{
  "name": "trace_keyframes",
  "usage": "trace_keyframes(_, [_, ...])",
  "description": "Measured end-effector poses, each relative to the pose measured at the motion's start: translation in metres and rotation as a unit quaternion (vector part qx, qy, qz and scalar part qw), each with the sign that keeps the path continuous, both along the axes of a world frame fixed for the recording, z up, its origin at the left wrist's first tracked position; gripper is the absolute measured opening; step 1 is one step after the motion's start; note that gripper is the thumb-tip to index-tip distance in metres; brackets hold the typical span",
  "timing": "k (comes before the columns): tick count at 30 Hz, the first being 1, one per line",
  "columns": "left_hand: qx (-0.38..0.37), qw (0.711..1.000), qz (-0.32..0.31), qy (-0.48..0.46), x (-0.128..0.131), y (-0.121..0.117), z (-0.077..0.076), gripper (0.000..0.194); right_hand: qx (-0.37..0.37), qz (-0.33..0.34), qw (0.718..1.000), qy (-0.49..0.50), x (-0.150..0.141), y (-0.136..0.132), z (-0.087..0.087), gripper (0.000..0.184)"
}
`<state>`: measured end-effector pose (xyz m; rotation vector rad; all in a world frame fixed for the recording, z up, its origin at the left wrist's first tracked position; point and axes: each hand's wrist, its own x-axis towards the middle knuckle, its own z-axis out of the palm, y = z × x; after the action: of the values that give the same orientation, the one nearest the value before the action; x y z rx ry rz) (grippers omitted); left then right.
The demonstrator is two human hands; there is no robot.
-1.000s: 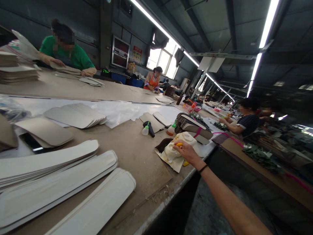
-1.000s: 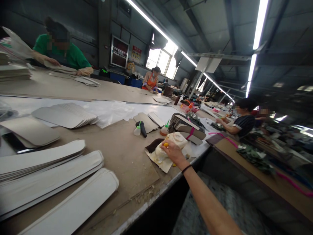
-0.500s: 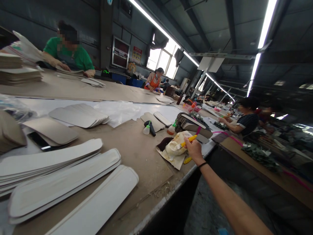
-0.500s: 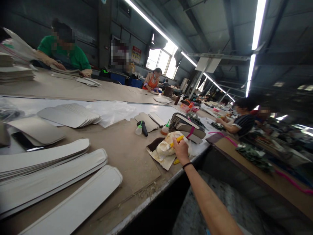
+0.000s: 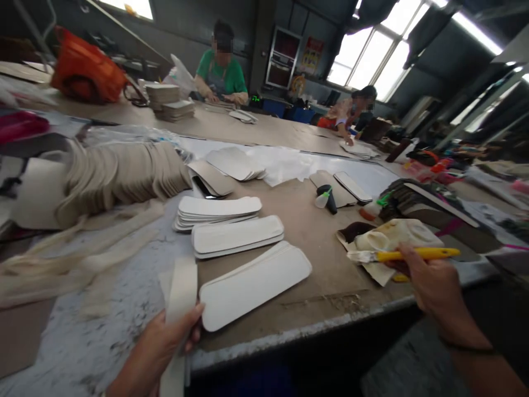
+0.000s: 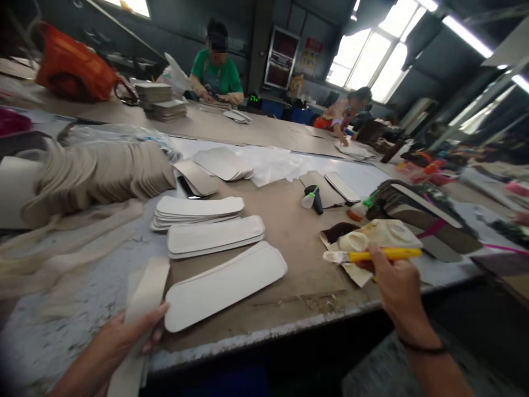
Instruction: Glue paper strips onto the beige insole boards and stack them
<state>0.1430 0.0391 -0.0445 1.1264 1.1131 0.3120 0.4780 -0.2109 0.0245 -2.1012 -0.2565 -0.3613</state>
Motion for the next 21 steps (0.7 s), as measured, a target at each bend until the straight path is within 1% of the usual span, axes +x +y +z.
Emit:
trace_keyframes(1, [-0.023, 1.0, 0.0, -0.015, 0.0, 0.002, 0.001, 0.042, 0.105, 0.037, 0.992, 0.059, -0.021, 0.015, -0.003, 0.04])
trace_keyframes(2, [-0.039, 0.999, 0.006, -0.022, 0.0, 0.003, 0.003, 0.042, 0.166, 0.085, 0.975, 0.117, -0.044, 0.031, -0.006, 0.041])
trace_keyframes(3, [-0.051, 0.998, 0.011, -0.028, 0.001, 0.004, 0.004, 0.042, 0.194, 0.131, 0.958, 0.165, -0.069, 0.048, -0.01, 0.042])
trace_keyframes(4, [-0.061, 0.997, 0.015, -0.034, 0.002, 0.004, 0.005, 0.042, 0.211, 0.169, 0.944, 0.191, -0.093, 0.065, -0.013, 0.041])
trace_keyframes(6, [-0.068, 0.996, 0.018, -0.047, 0.003, 0.004, 0.005, 0.042, 0.214, 0.256, 0.913, 0.234, -0.134, 0.096, -0.02, 0.038])
trace_keyframes(8, [-0.07, 0.996, 0.018, -0.055, 0.003, 0.005, 0.002, 0.041, 0.215, 0.308, 0.891, 0.256, -0.162, 0.119, -0.028, 0.036])
trace_keyframes(10, [-0.071, 0.995, 0.016, -0.062, 0.001, 0.005, -0.001, 0.038, 0.211, 0.328, 0.881, 0.268, -0.176, 0.133, -0.036, 0.035])
trace_keyframes(13, [-0.07, 0.995, 0.007, -0.072, -0.002, 0.007, -0.007, 0.034, 0.188, 0.328, 0.887, 0.266, -0.179, 0.139, -0.042, 0.037])
trace_keyframes(17, [-0.069, 0.994, 0.0, -0.082, -0.004, 0.008, -0.01, 0.032, 0.165, 0.313, 0.907, 0.23, -0.178, 0.137, -0.037, 0.037])
trace_keyframes(19, [-0.073, 0.993, 0.001, -0.088, -0.004, 0.008, -0.011, 0.033, 0.166, 0.315, 0.907, 0.226, -0.182, 0.139, -0.034, 0.037])
trace_keyframes(21, [-0.073, 0.993, -0.001, -0.093, -0.004, 0.008, -0.011, 0.033, 0.173, 0.325, 0.898, 0.239, -0.187, 0.142, -0.033, 0.037])
